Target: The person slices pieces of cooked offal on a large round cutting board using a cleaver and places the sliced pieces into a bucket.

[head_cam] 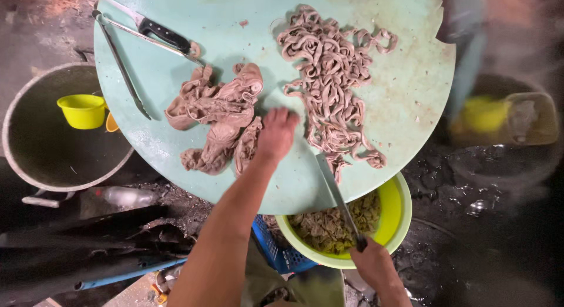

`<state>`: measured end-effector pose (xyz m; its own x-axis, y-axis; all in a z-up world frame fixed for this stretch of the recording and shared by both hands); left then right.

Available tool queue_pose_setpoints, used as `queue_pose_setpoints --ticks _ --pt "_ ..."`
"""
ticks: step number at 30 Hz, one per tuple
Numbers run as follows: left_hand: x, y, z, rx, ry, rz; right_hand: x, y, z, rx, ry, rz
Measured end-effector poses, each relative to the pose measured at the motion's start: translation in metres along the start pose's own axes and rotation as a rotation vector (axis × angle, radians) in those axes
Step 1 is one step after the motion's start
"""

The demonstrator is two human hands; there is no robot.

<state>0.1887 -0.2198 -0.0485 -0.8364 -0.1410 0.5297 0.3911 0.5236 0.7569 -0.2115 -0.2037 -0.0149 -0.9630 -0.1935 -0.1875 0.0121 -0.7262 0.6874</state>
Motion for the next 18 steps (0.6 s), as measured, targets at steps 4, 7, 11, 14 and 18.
queue_pose_setpoints --ticks 4,7,11,14,18 --pt "-0.046 -0.008 -0.059 0.027 0.100 -0.156 -0.018 0.024 -0.042 -0.036 -0.101 0.004" --pt "-0.077 -0.011 -0.087 0.061 0.221 -0.181 -0.035 0.041 -0.070 0.089 -0.038 0.028" --pt "-0.112 -0.008 -0.117 -0.083 0.563 -0.202 -0.050 0.043 -0.097 0.099 -0.026 -0.024" --pt "-0.095 -0.002 -0.106 0.055 0.169 -0.519 -0.054 0.026 -0.093 0.127 -0.019 -0.050" --pt "-0.061 0.027 -0.064 -0.023 0.125 -0.386 -0.059 0.020 -0.108 0.226 0.060 -0.038"
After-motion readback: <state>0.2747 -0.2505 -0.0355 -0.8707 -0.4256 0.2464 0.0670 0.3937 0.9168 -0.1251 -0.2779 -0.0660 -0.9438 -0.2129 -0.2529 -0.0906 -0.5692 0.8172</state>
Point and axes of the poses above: each hand's wrist, its own z-axis away from the middle knuckle, its own y-axis out of the back of the hand, x = y × z, the point moved 1 cm from there along -z, towards the middle knuckle, and after that the axes turned 13 degrees about z, right-handed, at the moved point
